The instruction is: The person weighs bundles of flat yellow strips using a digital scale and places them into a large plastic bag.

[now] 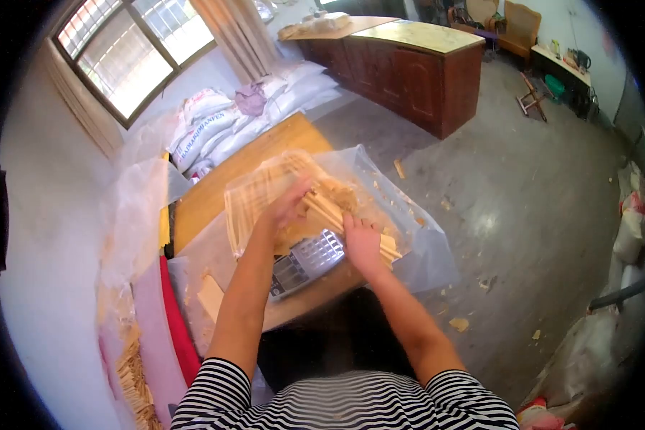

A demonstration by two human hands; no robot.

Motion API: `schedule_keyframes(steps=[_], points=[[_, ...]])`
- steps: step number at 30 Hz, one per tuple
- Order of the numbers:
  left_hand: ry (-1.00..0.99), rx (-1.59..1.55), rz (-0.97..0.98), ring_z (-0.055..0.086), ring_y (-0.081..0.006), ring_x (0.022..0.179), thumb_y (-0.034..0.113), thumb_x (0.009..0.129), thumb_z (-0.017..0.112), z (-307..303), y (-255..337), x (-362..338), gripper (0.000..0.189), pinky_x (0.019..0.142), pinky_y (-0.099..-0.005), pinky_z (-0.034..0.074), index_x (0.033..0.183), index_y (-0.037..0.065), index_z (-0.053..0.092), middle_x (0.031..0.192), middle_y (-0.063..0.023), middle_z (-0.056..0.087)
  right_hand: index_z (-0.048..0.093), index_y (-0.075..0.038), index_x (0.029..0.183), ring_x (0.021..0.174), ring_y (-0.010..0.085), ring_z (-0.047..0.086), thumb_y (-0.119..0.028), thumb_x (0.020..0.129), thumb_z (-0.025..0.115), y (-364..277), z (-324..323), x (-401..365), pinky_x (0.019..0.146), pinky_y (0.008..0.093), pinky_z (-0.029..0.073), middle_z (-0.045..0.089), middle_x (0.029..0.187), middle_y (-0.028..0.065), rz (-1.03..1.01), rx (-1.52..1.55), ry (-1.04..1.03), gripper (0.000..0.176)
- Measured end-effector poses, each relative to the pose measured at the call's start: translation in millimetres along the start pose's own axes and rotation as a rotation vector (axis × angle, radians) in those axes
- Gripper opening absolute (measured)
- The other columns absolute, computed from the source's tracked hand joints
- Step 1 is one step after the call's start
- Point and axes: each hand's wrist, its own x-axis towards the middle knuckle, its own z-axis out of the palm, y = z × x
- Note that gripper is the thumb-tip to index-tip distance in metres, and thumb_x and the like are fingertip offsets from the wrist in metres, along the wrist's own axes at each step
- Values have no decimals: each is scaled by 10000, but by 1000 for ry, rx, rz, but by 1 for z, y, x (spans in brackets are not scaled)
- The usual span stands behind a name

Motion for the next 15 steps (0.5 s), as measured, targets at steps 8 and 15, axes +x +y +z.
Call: schedule_keyframes(steps=[8,15], points=[[24,-140,186,278,-263,1327,453,886,501,-2,-29,28,671,1006,-488,299,1446,204,229,1443,-111,298,430,-34,1238,854,279,592,-158,742,581,-49,14,13,717,405,465,569,1058,116,106,-155,-42,532],[563,515,436,464,-274,1178,189,830,572,-5,-39,-7,483,949,-381,400,1291,105,459,1279,-144,481,429,-10,1217,849,268,594,-133,754,568,-48,14,25,657,397,488,566,1028,112,-88,-169,-51,499]])
